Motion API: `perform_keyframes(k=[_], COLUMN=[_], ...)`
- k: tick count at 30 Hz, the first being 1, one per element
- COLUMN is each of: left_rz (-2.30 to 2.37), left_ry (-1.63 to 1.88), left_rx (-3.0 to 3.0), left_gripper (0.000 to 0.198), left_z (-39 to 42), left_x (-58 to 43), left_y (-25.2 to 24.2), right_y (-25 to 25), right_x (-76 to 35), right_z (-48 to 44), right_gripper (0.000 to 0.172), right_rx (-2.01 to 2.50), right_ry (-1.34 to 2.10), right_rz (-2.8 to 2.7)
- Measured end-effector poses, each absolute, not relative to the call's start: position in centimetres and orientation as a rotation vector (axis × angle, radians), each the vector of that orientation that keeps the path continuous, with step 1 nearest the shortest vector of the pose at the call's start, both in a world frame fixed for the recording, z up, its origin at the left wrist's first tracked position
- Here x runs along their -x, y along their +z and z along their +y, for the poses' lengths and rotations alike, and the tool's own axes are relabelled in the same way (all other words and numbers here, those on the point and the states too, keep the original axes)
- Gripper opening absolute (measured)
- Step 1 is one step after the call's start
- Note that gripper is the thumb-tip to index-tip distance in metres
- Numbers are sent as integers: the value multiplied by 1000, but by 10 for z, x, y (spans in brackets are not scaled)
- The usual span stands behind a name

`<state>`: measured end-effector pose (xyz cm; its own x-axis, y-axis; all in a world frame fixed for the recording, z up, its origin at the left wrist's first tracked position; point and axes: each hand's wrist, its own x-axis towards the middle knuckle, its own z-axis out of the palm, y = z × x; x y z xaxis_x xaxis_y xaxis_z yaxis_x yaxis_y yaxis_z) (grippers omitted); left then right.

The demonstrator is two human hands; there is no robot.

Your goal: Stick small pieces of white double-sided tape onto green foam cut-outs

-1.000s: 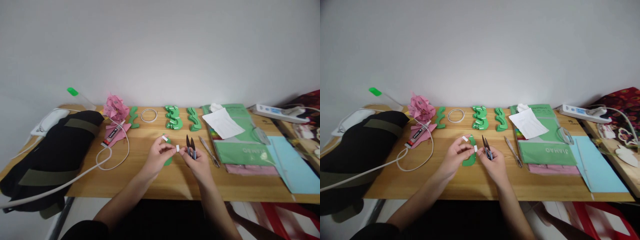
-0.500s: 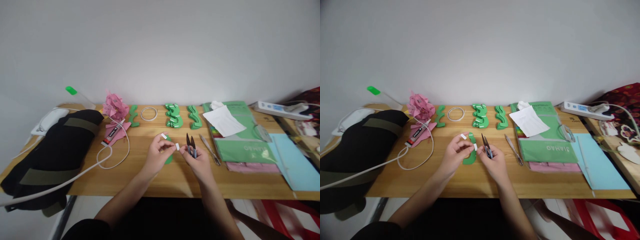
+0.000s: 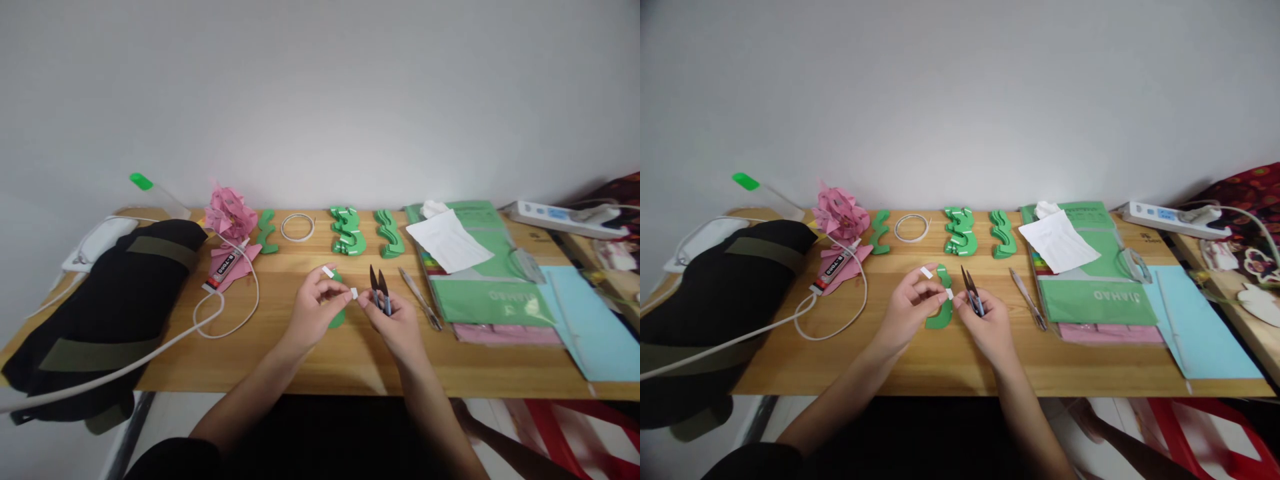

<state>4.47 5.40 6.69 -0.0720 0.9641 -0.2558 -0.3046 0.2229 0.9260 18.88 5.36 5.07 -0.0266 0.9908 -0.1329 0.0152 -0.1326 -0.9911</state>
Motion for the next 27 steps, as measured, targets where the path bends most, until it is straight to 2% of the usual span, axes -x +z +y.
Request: perform_keyframes(k=[6,12,27], left_rz=[1184,1149,1046], left_ry=[1277,1277,1192], left_rx=[-730,-565,-252], left_gripper=[51,53,44], left_z=[57,60,64], left_x=[-42,-39,-36], left_y=[67,73,73], right_y=[50,49,48], right_x=[-185,-179,-176], right_z=[51,50,44], right_gripper=[48,65,56], right_rx=[1255,1257,1214], right_ry=[1528,1506,1630], right_rz=[-1025,-999,-1083])
